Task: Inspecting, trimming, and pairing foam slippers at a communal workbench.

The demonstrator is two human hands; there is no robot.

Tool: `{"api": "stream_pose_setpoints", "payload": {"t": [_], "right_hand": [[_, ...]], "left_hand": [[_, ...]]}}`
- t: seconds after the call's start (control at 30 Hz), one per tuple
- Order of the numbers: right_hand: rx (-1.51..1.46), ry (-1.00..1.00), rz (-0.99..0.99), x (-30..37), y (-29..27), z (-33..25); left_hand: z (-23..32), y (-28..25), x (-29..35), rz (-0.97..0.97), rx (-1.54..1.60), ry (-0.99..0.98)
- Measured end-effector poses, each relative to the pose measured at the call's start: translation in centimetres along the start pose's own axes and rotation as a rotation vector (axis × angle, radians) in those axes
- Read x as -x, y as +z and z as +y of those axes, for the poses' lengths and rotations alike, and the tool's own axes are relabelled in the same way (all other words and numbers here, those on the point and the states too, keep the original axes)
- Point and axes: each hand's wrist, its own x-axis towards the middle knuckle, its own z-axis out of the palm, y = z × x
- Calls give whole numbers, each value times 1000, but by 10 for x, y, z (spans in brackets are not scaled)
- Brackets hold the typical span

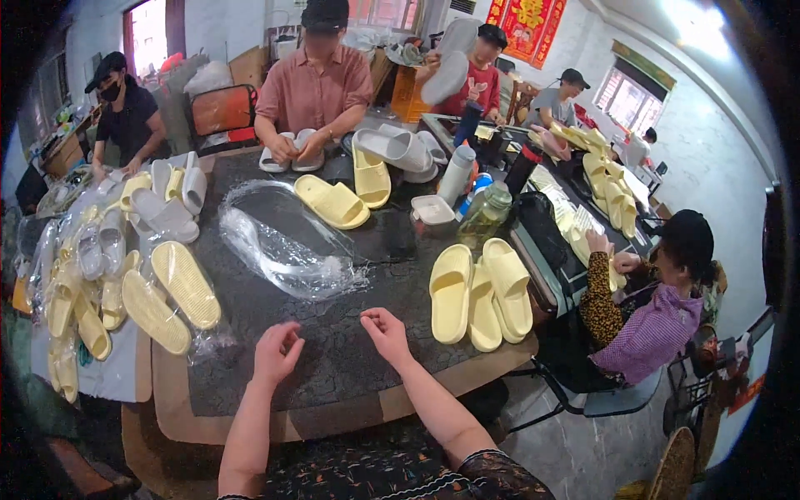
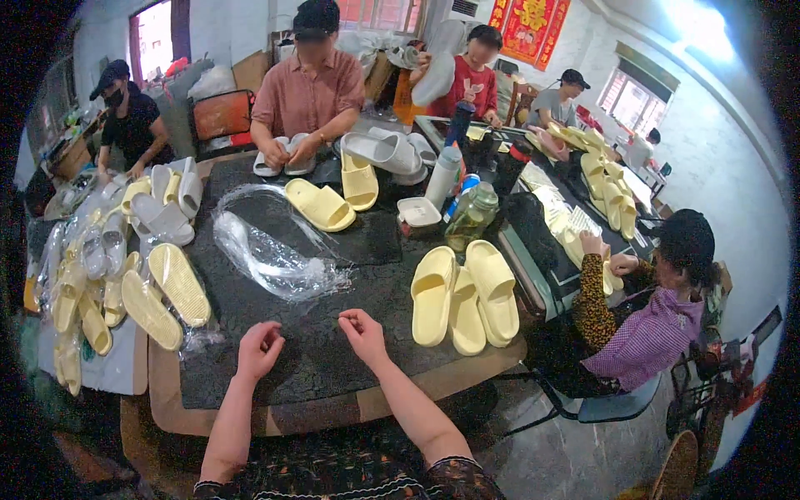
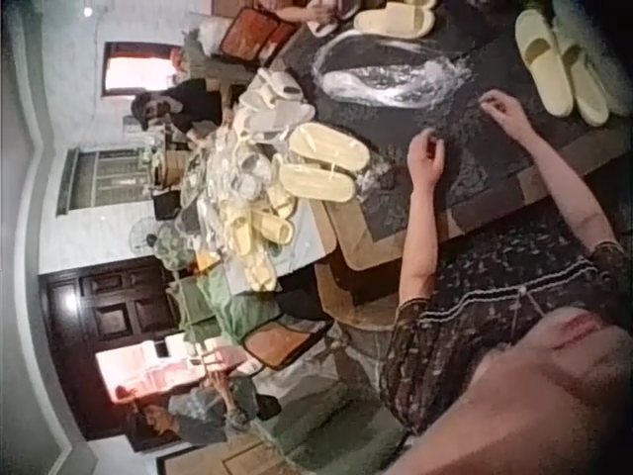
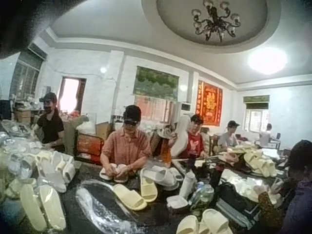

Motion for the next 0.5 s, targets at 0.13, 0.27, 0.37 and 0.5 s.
{"api": "stream_pose_setpoints", "payload": {"t": [0.13,0.27,0.37,0.5], "right_hand": [[-193,-6,40,-3,1,-1],[-247,15,-8,-7,2,-14],[-174,84,-202,-15,11,-39],[-87,24,-293,-46,27,-45]], "left_hand": [[4,-1,0,-114,-62,16],[1,-1,-1,-141,-14,-79],[-1,-1,-3,-151,-42,-66],[5,-3,-6,-162,-54,-77]]}}
